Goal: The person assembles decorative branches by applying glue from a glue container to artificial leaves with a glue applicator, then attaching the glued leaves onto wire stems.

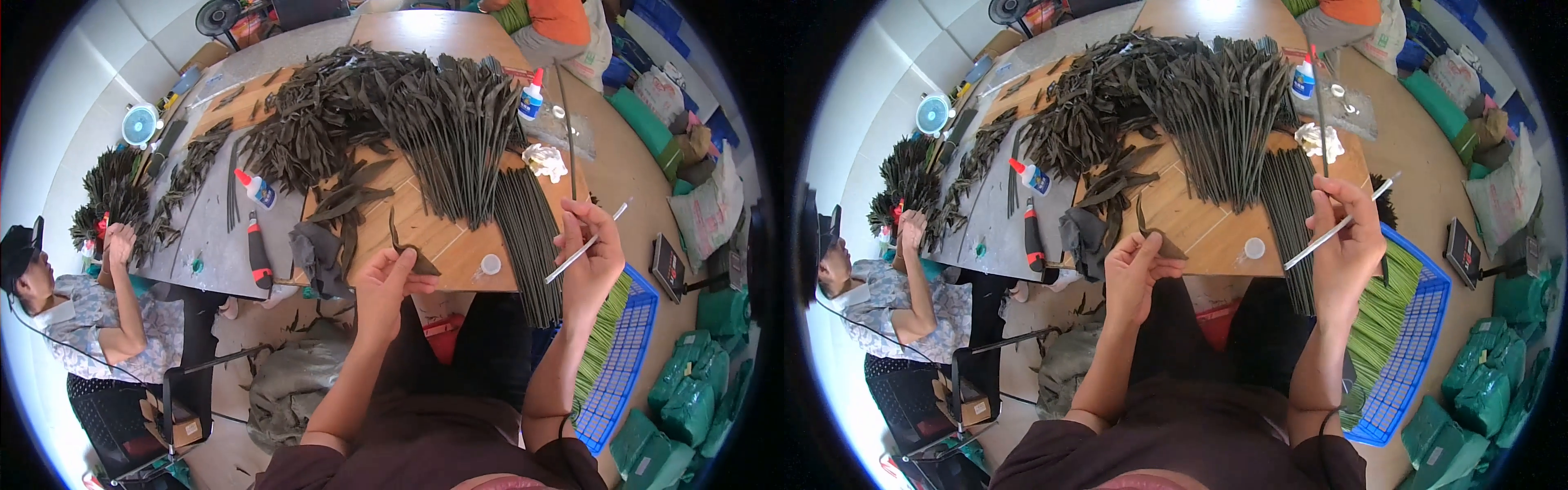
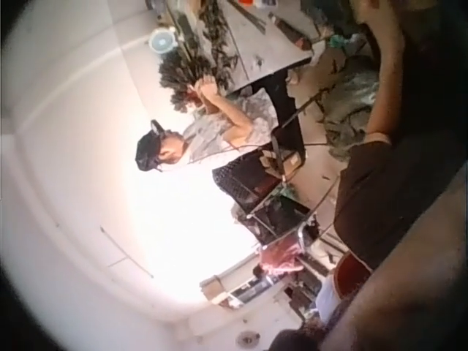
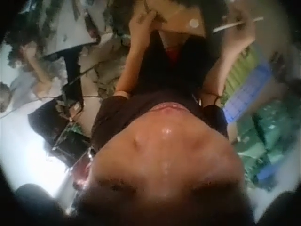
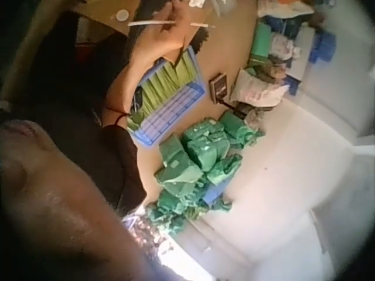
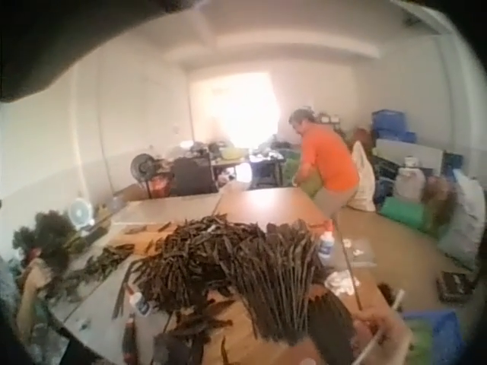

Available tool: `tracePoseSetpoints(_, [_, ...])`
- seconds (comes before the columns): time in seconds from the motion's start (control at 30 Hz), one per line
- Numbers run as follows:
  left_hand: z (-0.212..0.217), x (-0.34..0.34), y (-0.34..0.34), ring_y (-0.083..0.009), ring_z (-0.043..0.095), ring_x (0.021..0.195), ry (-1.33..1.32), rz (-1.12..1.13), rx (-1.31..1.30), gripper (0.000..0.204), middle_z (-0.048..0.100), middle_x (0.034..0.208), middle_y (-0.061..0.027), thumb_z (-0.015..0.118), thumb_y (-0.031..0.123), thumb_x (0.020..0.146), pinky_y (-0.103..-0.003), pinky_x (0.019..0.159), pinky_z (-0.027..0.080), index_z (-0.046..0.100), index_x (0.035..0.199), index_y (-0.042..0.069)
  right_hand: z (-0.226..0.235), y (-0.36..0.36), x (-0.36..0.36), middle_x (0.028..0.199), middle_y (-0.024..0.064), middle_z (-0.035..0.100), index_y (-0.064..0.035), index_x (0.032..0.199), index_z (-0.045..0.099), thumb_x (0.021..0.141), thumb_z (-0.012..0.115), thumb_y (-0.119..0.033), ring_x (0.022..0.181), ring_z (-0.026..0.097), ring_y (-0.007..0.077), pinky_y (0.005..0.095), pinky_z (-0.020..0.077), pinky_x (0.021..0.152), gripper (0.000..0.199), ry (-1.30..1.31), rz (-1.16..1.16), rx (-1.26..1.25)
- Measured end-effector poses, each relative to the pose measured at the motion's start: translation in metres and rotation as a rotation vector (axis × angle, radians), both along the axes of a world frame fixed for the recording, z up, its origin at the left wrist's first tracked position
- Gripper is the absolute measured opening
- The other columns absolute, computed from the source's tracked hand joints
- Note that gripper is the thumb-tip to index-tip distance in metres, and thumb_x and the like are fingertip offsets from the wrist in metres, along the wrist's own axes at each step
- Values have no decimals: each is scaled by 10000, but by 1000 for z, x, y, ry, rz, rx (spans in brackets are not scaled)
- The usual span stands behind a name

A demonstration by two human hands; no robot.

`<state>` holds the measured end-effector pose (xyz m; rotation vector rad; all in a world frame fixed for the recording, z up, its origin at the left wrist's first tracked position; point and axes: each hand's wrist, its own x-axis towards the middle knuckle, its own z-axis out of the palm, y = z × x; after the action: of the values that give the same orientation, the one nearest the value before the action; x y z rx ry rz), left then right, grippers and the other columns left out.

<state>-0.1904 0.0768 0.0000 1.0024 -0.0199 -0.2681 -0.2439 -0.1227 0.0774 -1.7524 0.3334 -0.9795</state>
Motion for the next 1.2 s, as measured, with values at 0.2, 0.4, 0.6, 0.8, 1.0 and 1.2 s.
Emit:
tracePoseSetpoints(0.2, [6, 16, -1, -197, 635, 591, -11, 26, -4, 153, 546, 626, -38, 551, 109, 859, -254, 506, 515, 485, 746, 30, -37, 36, -8, 833, 50, 635, -23, 867, 593, 775, 606, 39, 609, 504, 51, 172, 397, 554, 112, -17, 199, -147])
tracePoseSetpoints(0.4, [6, 23, -11, -191, 633, 586, -22, 51, 7, 135, 597, 685, -79, 557, 112, 855, -246, 505, 516, 528, 775, 7, -64, 53, -23, 812, 121, 643, -11, 822, 583, 715, 632, 43, 656, 597, 241, 279, 462, 611, 129, 28, 385, -355])
tracePoseSetpoints(0.6, [8, 17, -16, -170, 621, 559, -38, -21, 100, 134, 621, 694, -105, 570, 101, 839, -256, 497, 521, 569, 782, -19, -81, 43, -32, 821, 119, 638, -16, 835, 576, 703, 632, 46, 654, 585, 254, 292, 452, 573, 156, 49, 486, -395])
tracePoseSetpoints(0.8, [12, 10, -13, -171, 614, 564, -78, -36, 144, 195, 625, 728, -132, 560, 116, 848, -258, 520, 518, 572, 878, -76, -83, 41, -37, 826, 117, 632, -23, 842, 572, 707, 627, 43, 648, 576, 262, 300, 457, 574, 160, 103, 503, -390])
tracePoseSetpoints(1.0, [14, 5, -13, -185, 624, 587, -79, -34, 177, 194, 627, 745, -141, 519, 97, 864, -273, 552, 534, 572, 883, -88, -89, 36, -42, 813, 118, 628, -23, 845, 568, 707, 626, 38, 671, 589, 268, 305, 465, 596, 162, 147, 508, -376])
tracePoseSetpoints(1.2, [12, 8, -11, -207, 631, 587, -41, -39, 166, 177, 627, 735, -147, 484, 83, 872, -296, 539, 539, 575, 890, -69, -92, 33, -43, 805, 120, 625, -25, 846, 561, 706, 622, 41, 680, 593, 276, 318, 469, 611, 166, 121, 523, -417])
